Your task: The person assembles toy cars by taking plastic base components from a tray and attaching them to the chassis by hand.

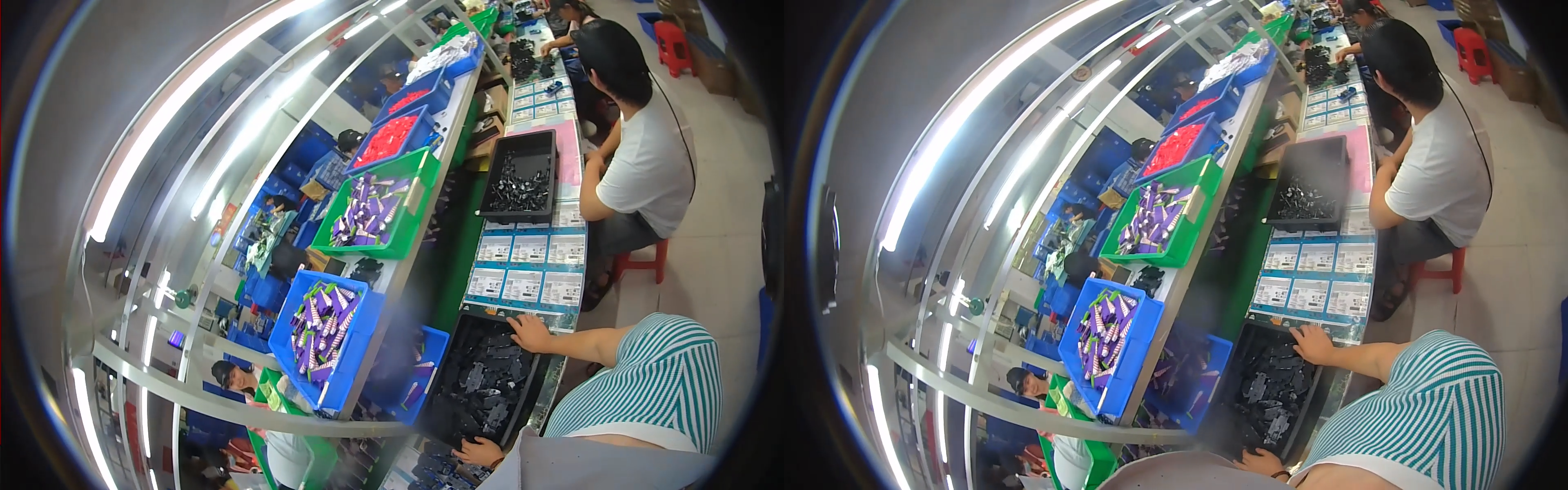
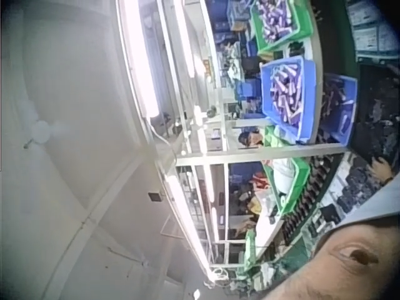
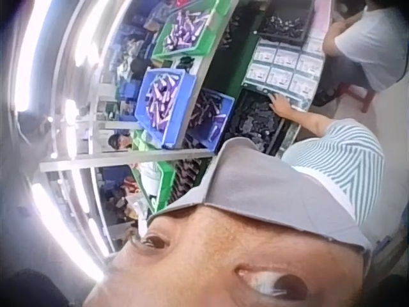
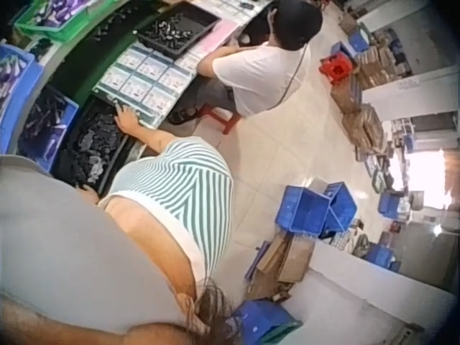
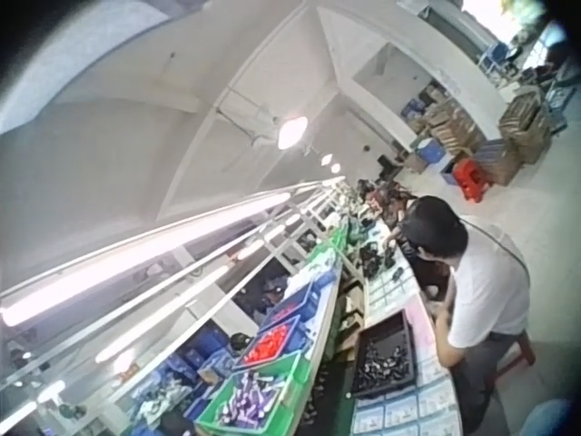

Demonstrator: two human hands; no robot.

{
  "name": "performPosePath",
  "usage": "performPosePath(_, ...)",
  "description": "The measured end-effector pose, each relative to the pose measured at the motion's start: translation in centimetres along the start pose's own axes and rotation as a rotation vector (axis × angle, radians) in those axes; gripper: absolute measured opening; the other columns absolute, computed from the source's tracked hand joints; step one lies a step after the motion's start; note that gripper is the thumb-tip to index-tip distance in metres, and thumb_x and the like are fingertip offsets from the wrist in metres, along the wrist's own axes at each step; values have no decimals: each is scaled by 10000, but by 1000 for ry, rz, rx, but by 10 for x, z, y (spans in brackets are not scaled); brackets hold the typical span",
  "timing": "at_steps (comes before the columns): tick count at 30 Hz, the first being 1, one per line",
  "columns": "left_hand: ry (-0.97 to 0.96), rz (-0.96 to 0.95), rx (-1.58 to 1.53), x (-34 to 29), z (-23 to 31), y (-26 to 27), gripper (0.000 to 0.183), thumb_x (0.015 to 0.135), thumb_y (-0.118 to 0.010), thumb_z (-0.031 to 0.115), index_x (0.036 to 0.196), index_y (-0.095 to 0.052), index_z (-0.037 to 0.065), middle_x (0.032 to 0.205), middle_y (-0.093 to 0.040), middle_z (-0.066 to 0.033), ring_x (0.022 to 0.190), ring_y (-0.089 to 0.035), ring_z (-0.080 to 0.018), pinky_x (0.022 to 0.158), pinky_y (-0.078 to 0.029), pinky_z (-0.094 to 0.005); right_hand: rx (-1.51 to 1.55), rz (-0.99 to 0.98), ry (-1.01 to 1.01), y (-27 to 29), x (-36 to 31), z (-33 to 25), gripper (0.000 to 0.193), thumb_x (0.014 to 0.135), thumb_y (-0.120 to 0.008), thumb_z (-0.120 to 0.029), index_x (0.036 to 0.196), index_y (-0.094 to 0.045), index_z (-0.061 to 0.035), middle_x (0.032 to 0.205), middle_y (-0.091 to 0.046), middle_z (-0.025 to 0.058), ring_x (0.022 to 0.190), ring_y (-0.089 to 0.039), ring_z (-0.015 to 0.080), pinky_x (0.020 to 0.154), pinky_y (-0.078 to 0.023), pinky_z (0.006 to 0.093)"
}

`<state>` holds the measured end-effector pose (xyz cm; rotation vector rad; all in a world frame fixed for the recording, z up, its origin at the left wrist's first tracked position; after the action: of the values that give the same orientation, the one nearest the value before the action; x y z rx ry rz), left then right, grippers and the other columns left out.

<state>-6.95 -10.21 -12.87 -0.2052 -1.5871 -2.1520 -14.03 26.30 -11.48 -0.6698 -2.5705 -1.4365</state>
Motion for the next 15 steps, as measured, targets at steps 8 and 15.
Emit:
performPosePath(8,1,-27,17,-1,5,-1,355,829,-620,102,1150,-596,-46,1226,-566,-253,1322,-367,-434,1134,-275,-494,-64,142,68,1,-2,6,532,872,-622,-290,1321,-487,-39,1065,-540,185,979,-539,361,861,-433,448)
performPosePath(15,-31,94,-10,-2,-24,-13,372,810,-638,108,1134,-566,-59,1230,-545,-259,1307,-368,-441,1070,-308,-540,49,81,47,-8,8,-9,562,845,-653,-272,1331,-471,-56,1111,-554,197,1023,-542,385,886,-444,476)
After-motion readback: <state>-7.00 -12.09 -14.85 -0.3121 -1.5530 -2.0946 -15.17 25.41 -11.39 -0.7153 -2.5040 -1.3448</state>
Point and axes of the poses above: each hand's wrist, its own x-axis towards the middle knuckle, its own y-axis out of the back of the hand, z = x × y, the point moved 4 cm from there along x, towards the middle knuckle
